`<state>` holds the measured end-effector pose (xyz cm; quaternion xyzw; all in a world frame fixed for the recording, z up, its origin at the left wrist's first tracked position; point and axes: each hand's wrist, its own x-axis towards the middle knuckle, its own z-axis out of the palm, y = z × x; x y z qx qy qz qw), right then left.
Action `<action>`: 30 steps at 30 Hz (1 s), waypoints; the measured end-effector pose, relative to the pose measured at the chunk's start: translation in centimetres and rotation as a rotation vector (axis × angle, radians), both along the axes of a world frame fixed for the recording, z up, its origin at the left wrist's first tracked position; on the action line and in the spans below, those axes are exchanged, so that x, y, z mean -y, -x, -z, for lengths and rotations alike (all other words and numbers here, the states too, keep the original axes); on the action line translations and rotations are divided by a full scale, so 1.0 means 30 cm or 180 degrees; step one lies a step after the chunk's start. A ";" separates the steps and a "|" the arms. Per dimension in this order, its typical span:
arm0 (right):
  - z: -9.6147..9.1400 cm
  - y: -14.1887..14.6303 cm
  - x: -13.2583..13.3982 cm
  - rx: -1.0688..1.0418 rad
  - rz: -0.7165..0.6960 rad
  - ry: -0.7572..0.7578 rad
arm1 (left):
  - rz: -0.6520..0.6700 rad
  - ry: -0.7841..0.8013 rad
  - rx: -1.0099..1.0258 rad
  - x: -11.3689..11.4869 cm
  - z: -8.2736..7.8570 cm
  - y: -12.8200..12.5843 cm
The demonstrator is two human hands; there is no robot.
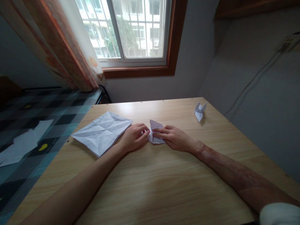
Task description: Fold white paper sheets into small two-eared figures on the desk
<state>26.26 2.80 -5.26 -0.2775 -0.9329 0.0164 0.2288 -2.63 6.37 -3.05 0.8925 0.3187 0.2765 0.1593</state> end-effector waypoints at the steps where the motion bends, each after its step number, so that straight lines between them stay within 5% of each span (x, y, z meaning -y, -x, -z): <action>1: 0.002 0.000 -0.001 0.0006 -0.0005 -0.0001 | -0.0047 0.0080 0.0071 0.008 -0.012 -0.002; 18: 0.001 0.013 0.021 0.0229 -0.0112 0.0081 | -0.1599 0.0404 -0.0542 0.048 -0.074 -0.055; 24: -0.006 0.015 0.020 0.0155 -0.0244 0.0101 | -0.1546 0.0385 -0.0333 0.009 -0.067 -0.029; 30: -0.008 0.010 0.014 -0.0063 -0.0292 0.0147 | -0.1343 0.1057 0.0112 -0.082 -0.028 0.030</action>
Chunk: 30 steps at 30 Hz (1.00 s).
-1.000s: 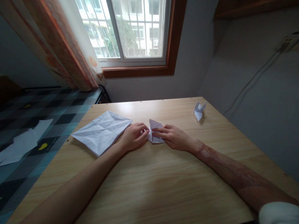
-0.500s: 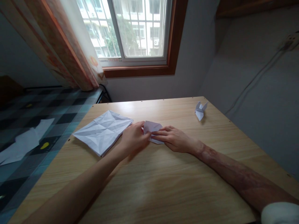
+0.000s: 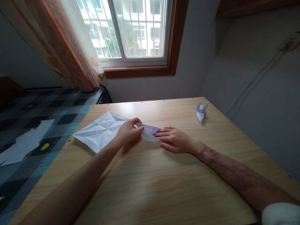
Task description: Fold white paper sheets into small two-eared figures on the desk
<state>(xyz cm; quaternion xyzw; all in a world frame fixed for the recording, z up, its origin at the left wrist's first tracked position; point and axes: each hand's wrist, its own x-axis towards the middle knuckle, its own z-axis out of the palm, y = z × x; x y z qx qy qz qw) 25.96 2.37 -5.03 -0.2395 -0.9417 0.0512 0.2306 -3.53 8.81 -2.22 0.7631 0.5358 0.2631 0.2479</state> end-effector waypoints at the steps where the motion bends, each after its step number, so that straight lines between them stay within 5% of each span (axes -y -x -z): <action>1: 0.002 -0.001 -0.001 -0.0020 -0.0013 -0.0016 | 0.0048 0.0071 0.0095 -0.013 0.010 0.009; 6: 0.016 0.003 -0.007 -0.0229 0.0032 -0.0145 | 0.0164 0.0297 0.0601 -0.029 0.035 0.015; 12: 0.027 0.005 -0.012 -0.0375 0.0084 -0.0118 | 0.0546 0.0488 0.0606 0.008 -0.025 -0.010; 18: 0.025 -0.004 -0.012 -0.0471 0.0176 -0.0101 | 0.1384 0.0837 0.0603 0.014 -0.034 0.006; 26: 0.015 -0.011 0.001 -0.0764 -0.0057 0.0165 | 0.1198 0.0639 0.0585 0.005 0.020 -0.001; 30: 0.008 -0.016 0.003 -0.1287 0.0175 0.0291 | 0.1128 0.0566 0.0578 -0.004 0.050 0.003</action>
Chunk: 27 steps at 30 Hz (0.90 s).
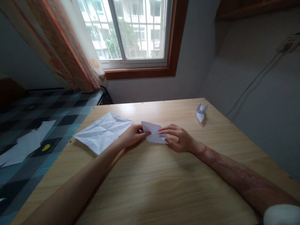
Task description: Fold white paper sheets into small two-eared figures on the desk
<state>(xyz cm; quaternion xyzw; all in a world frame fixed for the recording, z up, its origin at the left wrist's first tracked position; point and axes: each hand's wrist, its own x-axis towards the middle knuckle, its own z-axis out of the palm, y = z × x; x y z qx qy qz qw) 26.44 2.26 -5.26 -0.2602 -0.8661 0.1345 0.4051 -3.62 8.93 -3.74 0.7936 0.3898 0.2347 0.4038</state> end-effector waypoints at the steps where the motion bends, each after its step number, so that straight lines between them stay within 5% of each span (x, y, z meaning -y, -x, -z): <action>1: -0.001 -0.001 -0.003 -0.0119 0.0144 0.0047 | 0.0008 -0.0013 0.0011 0.000 0.004 0.000; 4: 0.003 -0.006 -0.020 -0.0141 0.0382 0.0351 | 0.0077 0.0050 0.0139 0.008 0.006 -0.005; 7: 0.011 -0.009 -0.036 0.0101 0.0141 0.0546 | 0.0094 0.0189 0.0313 0.026 0.004 -0.016; 13: 0.006 -0.004 -0.032 0.0447 -0.0125 0.0326 | 0.0118 0.0279 0.0519 0.041 0.017 -0.029; 27: -0.003 0.011 -0.028 0.0656 0.0010 0.0055 | 0.0333 -0.0869 0.0265 0.076 -0.007 -0.053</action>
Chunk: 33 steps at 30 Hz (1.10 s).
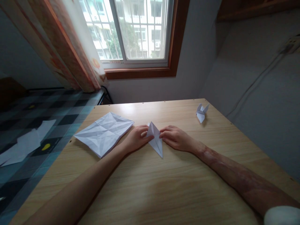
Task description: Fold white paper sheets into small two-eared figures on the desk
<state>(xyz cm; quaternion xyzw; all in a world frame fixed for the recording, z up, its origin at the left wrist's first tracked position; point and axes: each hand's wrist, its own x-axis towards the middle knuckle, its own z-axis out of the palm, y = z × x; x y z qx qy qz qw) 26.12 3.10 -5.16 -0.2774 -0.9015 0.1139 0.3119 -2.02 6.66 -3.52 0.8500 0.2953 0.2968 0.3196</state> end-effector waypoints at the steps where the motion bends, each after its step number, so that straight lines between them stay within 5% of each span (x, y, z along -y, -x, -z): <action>1: 0.004 0.000 -0.002 -0.0022 -0.0005 -0.0050 | 0.0053 -0.0116 -0.0031 0.001 -0.001 -0.003; 7: 0.021 -0.005 -0.002 -0.0287 0.0277 -0.0058 | 0.0272 -0.0356 -0.0131 0.009 -0.009 -0.010; 20: 0.003 -0.012 0.014 -0.0254 0.0000 0.0024 | 0.0339 0.0503 0.0017 -0.008 -0.020 0.034; 26: 0.002 -0.006 0.004 0.0039 -0.0224 -0.0204 | 0.0413 -0.0316 -0.0290 -0.009 0.004 0.024; 33: 0.000 -0.003 0.008 0.0198 -0.0160 -0.0258 | -0.0245 -0.0923 -0.0945 -0.014 0.025 0.014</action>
